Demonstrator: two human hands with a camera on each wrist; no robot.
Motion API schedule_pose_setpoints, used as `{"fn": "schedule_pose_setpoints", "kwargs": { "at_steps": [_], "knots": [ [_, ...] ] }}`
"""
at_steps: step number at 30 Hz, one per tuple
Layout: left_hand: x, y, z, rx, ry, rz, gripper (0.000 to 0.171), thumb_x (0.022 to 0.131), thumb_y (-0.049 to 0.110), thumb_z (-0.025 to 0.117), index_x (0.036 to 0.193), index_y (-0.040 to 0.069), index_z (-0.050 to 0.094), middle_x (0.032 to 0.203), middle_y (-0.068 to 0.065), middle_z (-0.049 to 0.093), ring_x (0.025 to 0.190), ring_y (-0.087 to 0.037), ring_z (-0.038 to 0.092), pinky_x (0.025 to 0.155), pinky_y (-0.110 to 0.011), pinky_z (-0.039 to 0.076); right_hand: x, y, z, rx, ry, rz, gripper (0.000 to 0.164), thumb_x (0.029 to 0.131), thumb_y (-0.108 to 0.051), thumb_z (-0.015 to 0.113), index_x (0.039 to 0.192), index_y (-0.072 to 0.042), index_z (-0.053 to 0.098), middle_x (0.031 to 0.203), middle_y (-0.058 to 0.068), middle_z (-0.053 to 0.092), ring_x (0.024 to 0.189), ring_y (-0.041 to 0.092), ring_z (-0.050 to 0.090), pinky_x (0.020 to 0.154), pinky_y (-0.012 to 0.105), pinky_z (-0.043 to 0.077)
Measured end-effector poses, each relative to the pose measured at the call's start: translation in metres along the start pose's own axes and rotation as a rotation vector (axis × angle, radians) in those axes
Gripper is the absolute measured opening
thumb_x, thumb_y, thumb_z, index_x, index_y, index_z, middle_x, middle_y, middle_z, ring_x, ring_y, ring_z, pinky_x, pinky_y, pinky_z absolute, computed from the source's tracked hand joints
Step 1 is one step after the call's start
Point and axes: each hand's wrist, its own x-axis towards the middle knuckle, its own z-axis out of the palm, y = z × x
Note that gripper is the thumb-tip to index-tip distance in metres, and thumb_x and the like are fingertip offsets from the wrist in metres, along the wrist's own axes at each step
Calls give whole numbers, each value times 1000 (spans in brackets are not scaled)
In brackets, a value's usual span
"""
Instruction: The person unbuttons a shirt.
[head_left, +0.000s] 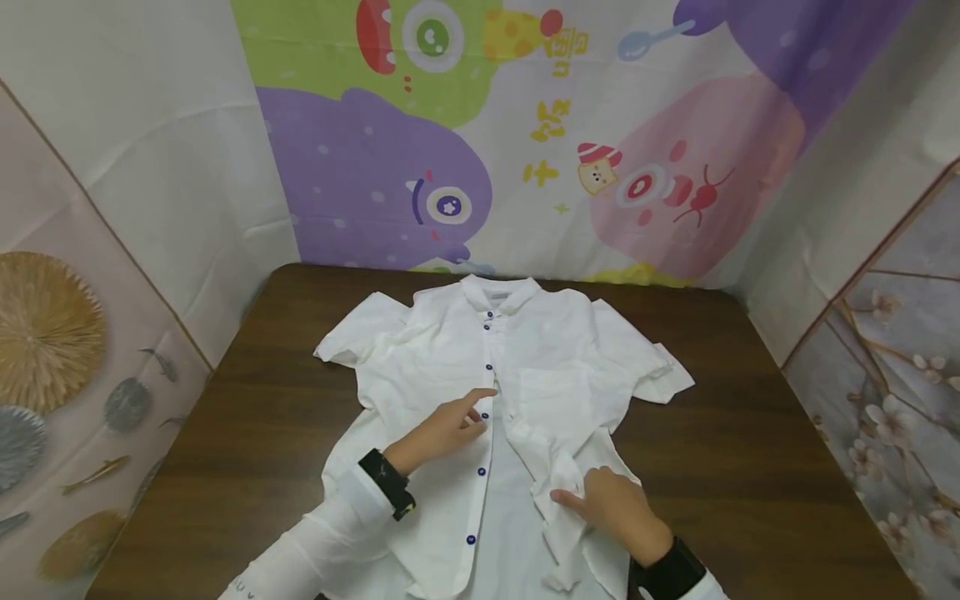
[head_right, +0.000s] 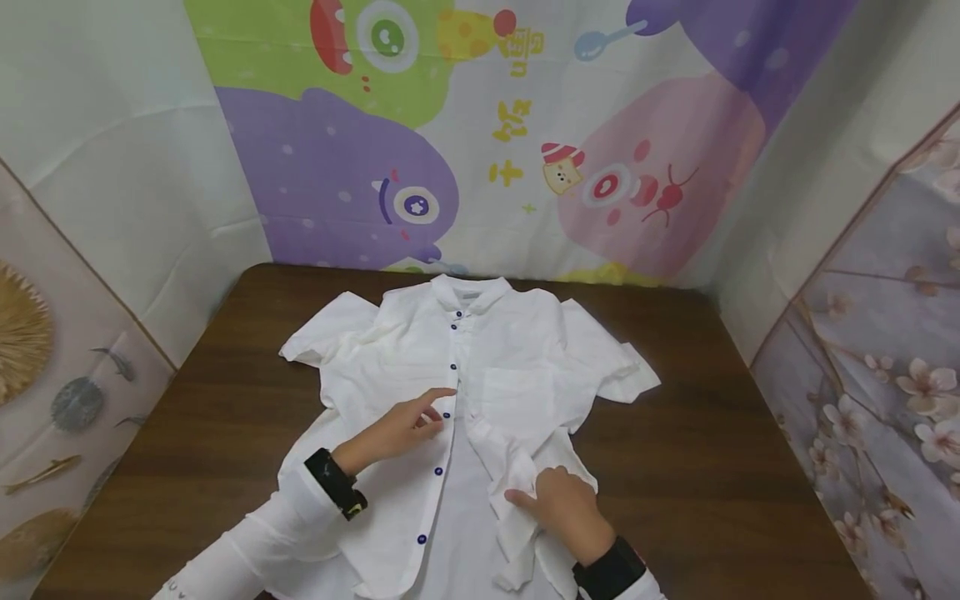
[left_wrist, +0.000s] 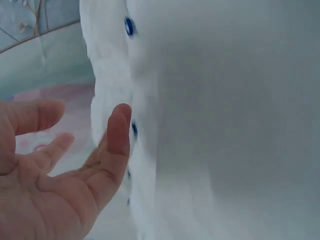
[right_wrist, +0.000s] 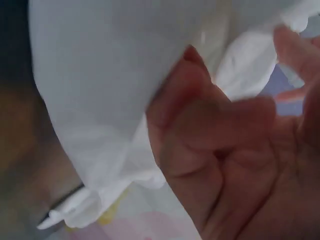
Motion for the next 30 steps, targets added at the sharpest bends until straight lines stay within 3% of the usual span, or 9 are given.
{"fn": "schedule_pose_setpoints", "kwargs": {
  "at_steps": [3, 7, 10, 14, 16, 18, 23, 26, 30],
  "knots": [
    [12, 3, 8, -129, -56, -43, 50, 97, 23, 47, 144, 20, 31, 120, -20, 55, 86, -22, 64, 74, -34, 51, -6, -1, 5, 24, 48, 7, 43, 84, -45, 62, 72, -4, 55, 62, 4, 50, 52, 18, 46, 48, 31, 36],
    [24, 4, 17, -334, -108, -122, 57, 97, 37, 45, 147, 20, 23, 133, -24, 45, 92, -28, 66, 83, -38, 51, -13, -9, 4, 111, 84, -39, 23, 82, -16, 62, 69, -9, 43, 59, 0, 41, 51, 14, 39, 46, 27, 30],
    [29, 6, 21, -475, -127, -167, 62, 96, 42, 44, 148, 16, 21, 141, -25, 36, 99, -31, 64, 86, -40, 51, -19, -18, 0, 180, 99, -150, 20, 76, -5, 58, 72, -12, 40, 57, -5, 36, 49, 9, 35, 45, 23, 28],
    [35, 10, 25, -626, -126, -228, 65, 96, 42, 46, 147, 11, 21, 143, -21, 35, 103, -32, 63, 88, -41, 50, -25, -30, -4, 247, 60, -402, 19, 77, 0, 56, 78, -13, 42, 59, -10, 32, 50, 1, 31, 46, 17, 29],
    [38, 11, 26, -693, -118, -260, 65, 95, 35, 49, 147, 9, 20, 138, -21, 39, 101, -31, 63, 87, -42, 51, -28, -36, -6, 262, -33, -511, 13, 81, -2, 55, 82, -11, 46, 61, -12, 35, 52, -2, 32, 48, 16, 31],
    [41, 11, 28, -732, -99, -282, 63, 94, 23, 52, 146, 7, 20, 129, -21, 44, 94, -27, 64, 83, -39, 53, -30, -43, -5, 262, -192, -542, 6, 86, -9, 55, 89, -11, 51, 64, -12, 42, 55, -3, 37, 52, 16, 36],
    [45, 9, 31, -754, -62, -300, 68, 84, -6, 48, 146, 4, 20, 124, -20, 45, 76, -17, 54, 67, -27, 48, -27, -47, 25, 101, -536, -425, 35, 88, -38, 60, 117, -18, 58, 100, -12, 63, 85, -2, 54, 80, 25, 49],
    [46, 5, 32, -749, -45, -298, 73, 79, -13, 45, 146, 4, 20, 133, -20, 42, 69, -16, 46, 59, -25, 40, -14, -34, 61, -23, -632, -427, 58, 82, -55, 60, 130, -24, 51, 126, -9, 55, 107, 1, 52, 94, 32, 46],
    [48, 0, 33, -741, -28, -290, 76, 76, -17, 42, 146, 5, 21, 139, -19, 38, 62, -14, 39, 54, -23, 33, 4, -17, 100, -83, -714, -472, 75, 77, -67, 56, 138, -27, 41, 136, -5, 48, 116, 4, 49, 96, 34, 45]
  ]
}}
